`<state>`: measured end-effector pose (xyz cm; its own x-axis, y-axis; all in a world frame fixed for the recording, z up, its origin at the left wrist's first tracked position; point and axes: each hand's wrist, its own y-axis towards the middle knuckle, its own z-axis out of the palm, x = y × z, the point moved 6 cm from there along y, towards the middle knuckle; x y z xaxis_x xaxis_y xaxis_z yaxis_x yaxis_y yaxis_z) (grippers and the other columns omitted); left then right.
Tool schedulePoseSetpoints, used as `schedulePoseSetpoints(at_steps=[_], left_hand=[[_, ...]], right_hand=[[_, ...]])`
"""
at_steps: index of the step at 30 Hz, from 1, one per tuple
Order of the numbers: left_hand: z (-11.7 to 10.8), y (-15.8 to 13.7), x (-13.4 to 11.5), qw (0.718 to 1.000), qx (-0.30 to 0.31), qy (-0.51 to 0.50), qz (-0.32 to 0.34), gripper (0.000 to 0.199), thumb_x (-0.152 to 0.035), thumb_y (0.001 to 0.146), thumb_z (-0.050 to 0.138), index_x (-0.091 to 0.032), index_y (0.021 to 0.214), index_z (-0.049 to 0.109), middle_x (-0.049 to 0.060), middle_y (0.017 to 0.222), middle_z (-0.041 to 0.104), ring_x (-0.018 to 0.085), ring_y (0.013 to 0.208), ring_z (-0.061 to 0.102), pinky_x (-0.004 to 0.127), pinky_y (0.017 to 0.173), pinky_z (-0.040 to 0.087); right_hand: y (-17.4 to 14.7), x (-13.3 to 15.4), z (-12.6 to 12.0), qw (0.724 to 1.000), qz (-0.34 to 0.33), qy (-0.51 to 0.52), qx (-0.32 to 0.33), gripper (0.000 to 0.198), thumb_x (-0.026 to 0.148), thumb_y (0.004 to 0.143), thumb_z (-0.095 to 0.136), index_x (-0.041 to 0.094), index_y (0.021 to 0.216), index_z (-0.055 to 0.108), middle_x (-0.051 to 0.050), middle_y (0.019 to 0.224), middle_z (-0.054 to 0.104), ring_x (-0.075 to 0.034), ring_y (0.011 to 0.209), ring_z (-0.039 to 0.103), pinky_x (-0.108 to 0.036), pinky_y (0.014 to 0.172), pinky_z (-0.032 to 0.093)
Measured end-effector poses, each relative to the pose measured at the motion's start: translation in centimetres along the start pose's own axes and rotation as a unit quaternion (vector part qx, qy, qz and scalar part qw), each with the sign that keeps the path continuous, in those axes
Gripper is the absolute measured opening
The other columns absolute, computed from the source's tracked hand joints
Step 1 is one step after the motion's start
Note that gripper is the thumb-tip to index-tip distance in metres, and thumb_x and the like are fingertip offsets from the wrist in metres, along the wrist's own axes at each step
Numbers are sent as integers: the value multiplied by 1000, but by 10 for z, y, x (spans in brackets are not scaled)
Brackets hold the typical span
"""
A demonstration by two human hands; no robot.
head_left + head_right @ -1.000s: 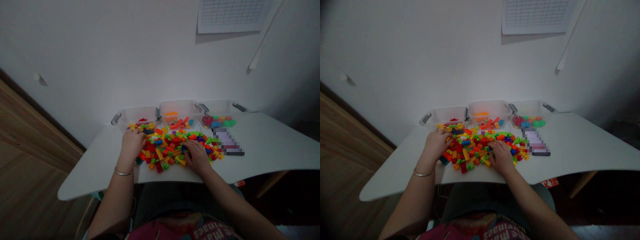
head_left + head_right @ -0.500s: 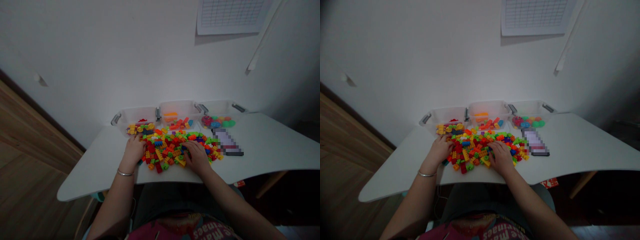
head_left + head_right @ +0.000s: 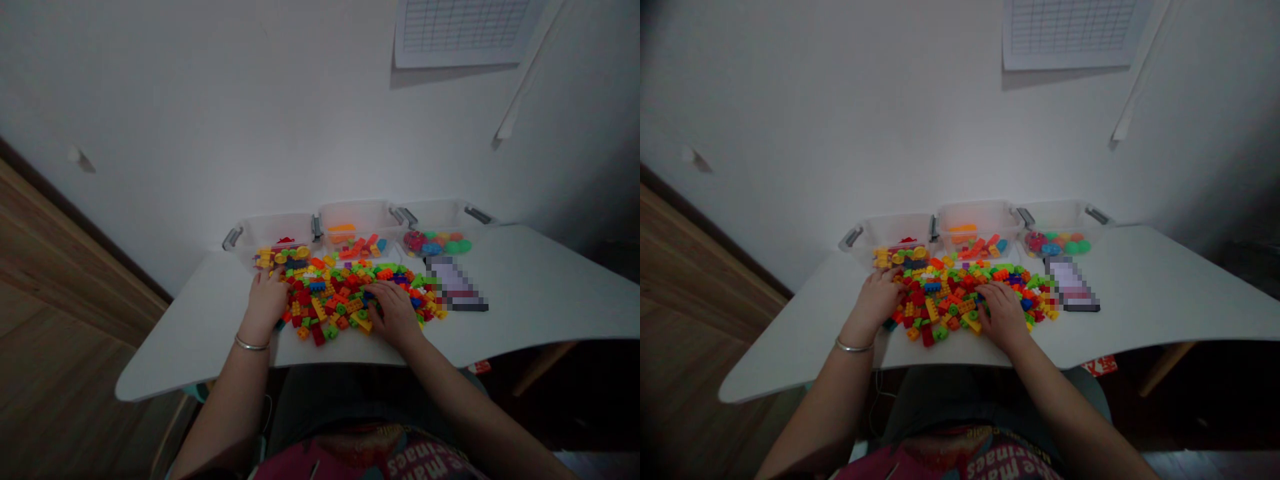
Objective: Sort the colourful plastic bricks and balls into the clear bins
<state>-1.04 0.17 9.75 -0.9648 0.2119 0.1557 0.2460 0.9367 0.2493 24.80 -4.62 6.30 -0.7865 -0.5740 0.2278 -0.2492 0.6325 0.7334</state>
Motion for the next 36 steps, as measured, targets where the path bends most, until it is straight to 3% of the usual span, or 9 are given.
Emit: schedulePoseSetpoints(at_steps=[9, 25, 31, 36], left_hand=[[-2, 5, -10, 1000, 2, 13, -10, 23, -25, 84, 56, -20, 84, 78, 13, 133, 60, 38, 126, 45, 51, 100, 40], [-3, 10, -11, 1000, -1, 2, -31, 22, -17, 81, 56, -22, 83, 78, 13, 129, 62, 40, 130, 41, 55, 97, 39], [-2, 16, -9, 997, 37, -1, -61, 22, -21, 81, 59, -19, 91, 78, 13, 131, 62, 37, 129, 42, 51, 100, 40], [-4, 17, -11, 998, 47, -12, -50, 18, -23, 78, 62, -20, 87, 78, 13, 129, 63, 36, 128, 44, 48, 99, 41]], right_hand=[[-1, 1, 1, 1000, -1, 2, 3, 33, 18, 85, 51, 19, 117, 61, -9, 111, 68, -26, 111, 57, -46, 99, 46], [1, 1, -1, 1000, 3, 6, 2, 33, 16, 84, 51, 18, 115, 61, -10, 110, 68, -26, 110, 58, -45, 98, 46], [0, 2, 0, 1000, -2, 0, -1, 31, 17, 85, 51, 17, 114, 61, -9, 110, 69, -26, 109, 58, -45, 97, 46], [0, 2, -1, 1000, -4, -3, -6, 31, 16, 84, 52, 17, 114, 61, -10, 110, 68, -26, 109, 58, -44, 96, 47]])
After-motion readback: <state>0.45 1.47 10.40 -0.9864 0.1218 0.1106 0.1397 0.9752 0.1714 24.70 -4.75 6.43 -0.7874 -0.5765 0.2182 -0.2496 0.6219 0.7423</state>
